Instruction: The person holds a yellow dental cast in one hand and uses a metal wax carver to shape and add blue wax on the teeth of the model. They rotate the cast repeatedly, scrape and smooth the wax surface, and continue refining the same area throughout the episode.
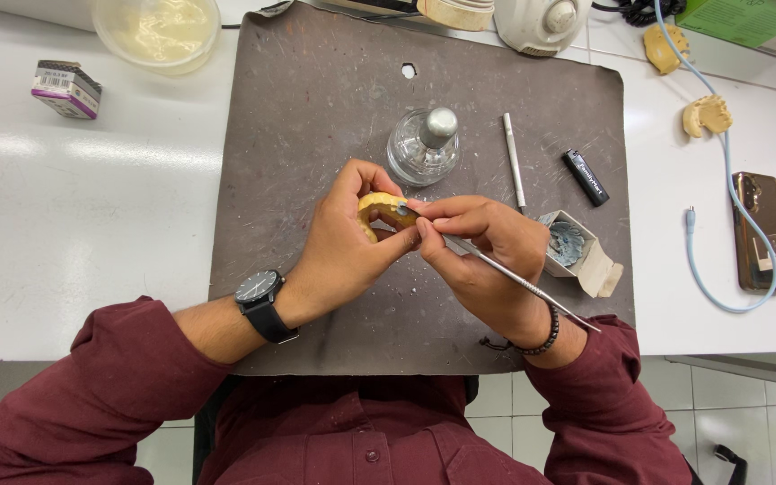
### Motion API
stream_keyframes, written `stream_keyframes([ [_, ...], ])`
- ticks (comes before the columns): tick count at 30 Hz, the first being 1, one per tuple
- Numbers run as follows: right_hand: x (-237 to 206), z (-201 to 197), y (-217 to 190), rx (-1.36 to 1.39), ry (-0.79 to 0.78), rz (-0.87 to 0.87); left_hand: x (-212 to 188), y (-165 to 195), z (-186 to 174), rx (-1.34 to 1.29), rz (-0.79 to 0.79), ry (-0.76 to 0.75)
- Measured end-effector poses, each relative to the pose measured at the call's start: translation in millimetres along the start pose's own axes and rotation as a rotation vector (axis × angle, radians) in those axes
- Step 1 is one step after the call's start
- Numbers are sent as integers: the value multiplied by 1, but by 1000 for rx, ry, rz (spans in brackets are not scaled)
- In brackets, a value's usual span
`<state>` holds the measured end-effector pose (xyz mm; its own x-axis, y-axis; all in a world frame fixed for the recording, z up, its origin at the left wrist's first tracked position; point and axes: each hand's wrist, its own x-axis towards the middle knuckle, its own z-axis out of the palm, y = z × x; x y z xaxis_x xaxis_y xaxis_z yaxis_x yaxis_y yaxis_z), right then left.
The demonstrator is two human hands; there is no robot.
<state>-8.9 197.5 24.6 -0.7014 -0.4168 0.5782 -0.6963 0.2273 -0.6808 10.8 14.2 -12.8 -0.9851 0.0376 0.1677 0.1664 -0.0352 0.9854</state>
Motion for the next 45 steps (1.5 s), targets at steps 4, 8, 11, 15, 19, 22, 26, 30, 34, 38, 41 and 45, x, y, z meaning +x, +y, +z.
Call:
stream_keyframes([
  [4,3,3,0,-46,5,-42,0,-3,1,52,34,23],
  [8,3,3,-4,-90,-2,-57,-1,-6,1,55,23,31],
  [11,5,2,-6,-131,-23,-70,0,-6,0,34,26,24],
  [15,6,2,-4,-69,-13,-40,0,-7,0,65,47,23],
  [19,4,-4,0,30,-75,-8,2,-3,0,-40,-2,-3],
  [22,3,-13,6,273,25,133,1,1,-1,-112,-23,-63],
  [26,5,-26,10,349,77,208,4,4,-3,-256,-151,-128],
  [30,7,-33,12,442,6,202,6,5,-6,-437,-182,-208],
  [34,7,-41,16,522,22,228,5,7,-10,-506,-85,-313],
  [38,1,-44,22,517,112,239,4,12,-11,-545,-131,-396],
  [41,2,-43,25,568,157,272,3,15,-10,-497,-148,-423],
  [45,4,-43,20,374,71,286,0,18,-11,-356,-100,-413],
])
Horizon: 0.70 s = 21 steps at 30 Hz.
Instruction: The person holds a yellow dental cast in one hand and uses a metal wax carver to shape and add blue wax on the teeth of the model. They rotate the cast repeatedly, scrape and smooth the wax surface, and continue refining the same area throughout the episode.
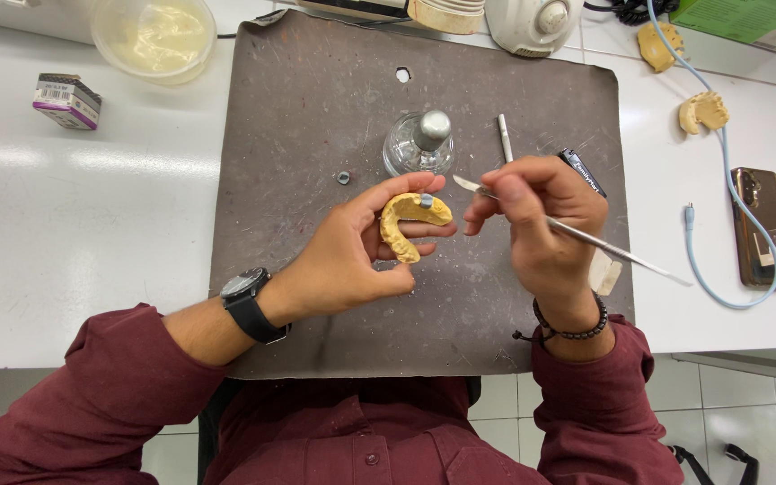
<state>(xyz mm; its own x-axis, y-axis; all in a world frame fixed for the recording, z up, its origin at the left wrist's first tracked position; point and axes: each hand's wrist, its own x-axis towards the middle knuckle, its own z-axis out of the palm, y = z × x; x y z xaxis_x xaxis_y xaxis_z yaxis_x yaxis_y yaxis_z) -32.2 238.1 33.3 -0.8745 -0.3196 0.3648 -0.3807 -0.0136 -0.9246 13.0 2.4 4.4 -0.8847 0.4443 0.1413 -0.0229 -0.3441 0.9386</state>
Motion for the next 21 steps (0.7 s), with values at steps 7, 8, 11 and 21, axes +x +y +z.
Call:
stream_keyframes([
  [7,7,13,-9,-96,-180,-77,-5,4,-1,50,50,24],
  [8,7,15,-8,-118,-186,-80,-5,5,-1,72,59,28],
  [11,9,19,-5,-151,-193,-133,-2,4,4,199,60,130],
  [21,-7,32,6,-179,-110,-260,-1,3,5,314,45,293],
])
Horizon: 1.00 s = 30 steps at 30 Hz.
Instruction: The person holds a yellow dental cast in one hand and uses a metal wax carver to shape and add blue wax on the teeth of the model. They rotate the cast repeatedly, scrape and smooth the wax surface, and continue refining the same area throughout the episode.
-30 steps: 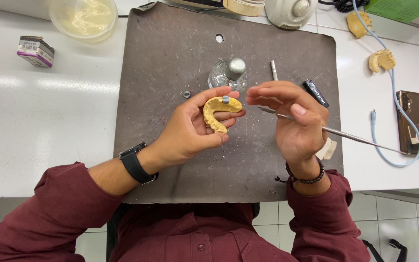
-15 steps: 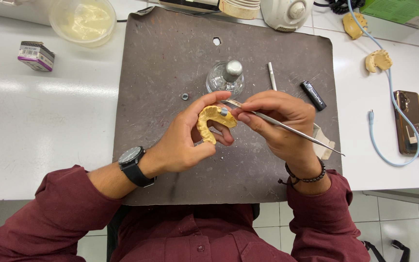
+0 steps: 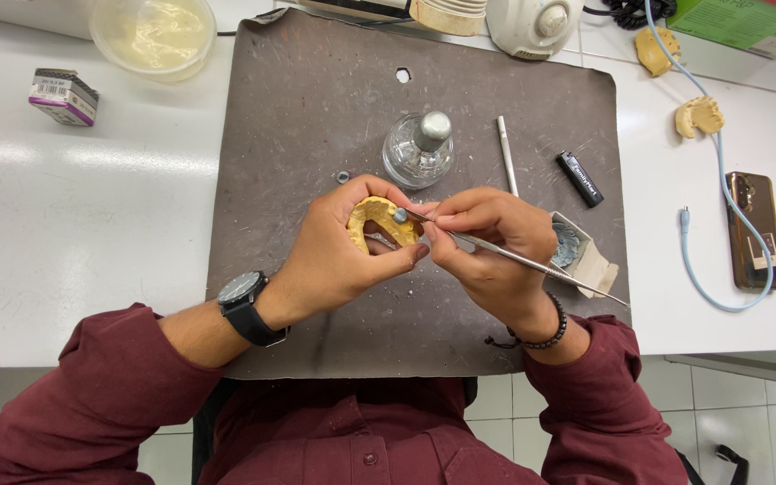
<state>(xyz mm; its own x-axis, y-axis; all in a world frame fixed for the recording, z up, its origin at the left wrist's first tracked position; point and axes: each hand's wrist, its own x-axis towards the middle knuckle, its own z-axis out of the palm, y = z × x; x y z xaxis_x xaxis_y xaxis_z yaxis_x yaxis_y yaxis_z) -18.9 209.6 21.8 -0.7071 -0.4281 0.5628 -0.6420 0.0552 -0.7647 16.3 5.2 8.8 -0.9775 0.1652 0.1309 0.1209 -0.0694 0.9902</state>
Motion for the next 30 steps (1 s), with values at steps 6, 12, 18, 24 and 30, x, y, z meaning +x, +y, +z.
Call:
stream_keyframes([
  [6,-2,5,0,-92,10,-1,0,-2,-1,24,42,2],
  [12,0,6,-1,-123,6,3,0,-5,-1,48,35,15],
  [18,0,5,3,-99,5,15,1,-5,-3,66,50,0],
  [24,-1,5,2,-104,18,32,1,-5,-1,44,40,11],
  [30,1,5,2,-104,-9,23,1,-6,-2,94,70,13],
])
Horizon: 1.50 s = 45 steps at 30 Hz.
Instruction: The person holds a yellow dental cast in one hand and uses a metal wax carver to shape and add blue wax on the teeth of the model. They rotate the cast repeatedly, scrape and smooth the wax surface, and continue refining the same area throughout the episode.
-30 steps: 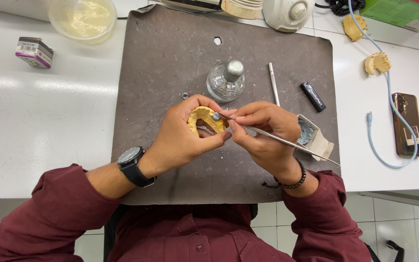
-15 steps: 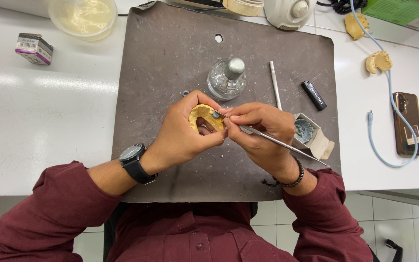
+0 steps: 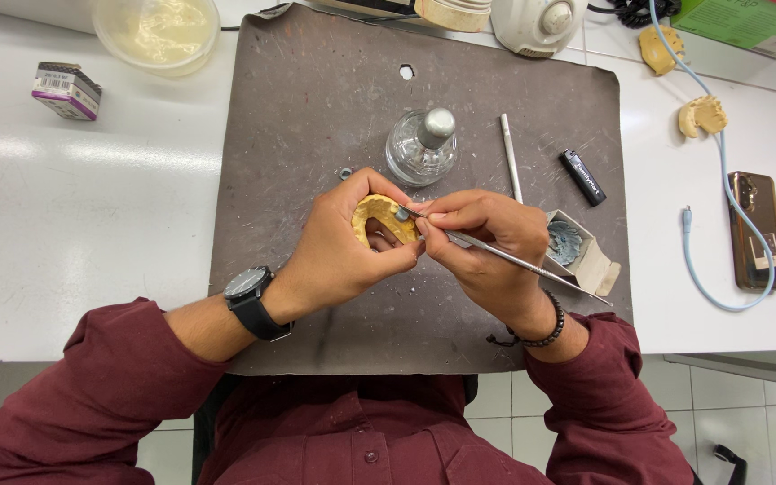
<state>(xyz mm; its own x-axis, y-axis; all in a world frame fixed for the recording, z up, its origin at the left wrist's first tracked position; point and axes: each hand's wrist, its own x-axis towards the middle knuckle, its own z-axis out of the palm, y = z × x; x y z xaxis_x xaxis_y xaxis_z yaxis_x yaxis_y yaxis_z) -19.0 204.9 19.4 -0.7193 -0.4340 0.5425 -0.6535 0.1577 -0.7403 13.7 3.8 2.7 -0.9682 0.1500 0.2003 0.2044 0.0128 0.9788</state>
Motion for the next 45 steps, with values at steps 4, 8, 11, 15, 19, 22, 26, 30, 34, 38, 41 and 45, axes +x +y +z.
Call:
stream_keyframes([
  [4,0,-1,0,6,-9,43,0,0,1,-40,-32,-5],
  [8,0,-1,-1,33,-18,47,0,0,1,-63,-52,-10],
  [11,0,-1,-2,-6,-20,43,0,0,0,-83,-90,-23],
  [15,1,-2,-1,-1,-42,7,0,1,0,-77,-90,-24],
  [19,0,-2,0,63,-6,43,0,2,0,-15,3,-16],
  [22,0,-3,0,46,-21,13,0,2,0,21,4,-11],
  [26,1,-3,1,54,-30,11,0,2,0,10,2,-18],
  [30,1,-3,0,68,-32,22,0,1,0,6,-16,-9],
  [34,2,-4,1,34,-51,9,0,1,-1,25,-2,-15],
  [38,1,-5,1,62,-50,8,0,1,0,-8,-28,-24],
  [41,1,-4,0,80,-36,9,0,1,-1,-23,-15,-30],
  [45,1,-5,-2,11,-54,20,0,-1,-1,15,7,-21],
])
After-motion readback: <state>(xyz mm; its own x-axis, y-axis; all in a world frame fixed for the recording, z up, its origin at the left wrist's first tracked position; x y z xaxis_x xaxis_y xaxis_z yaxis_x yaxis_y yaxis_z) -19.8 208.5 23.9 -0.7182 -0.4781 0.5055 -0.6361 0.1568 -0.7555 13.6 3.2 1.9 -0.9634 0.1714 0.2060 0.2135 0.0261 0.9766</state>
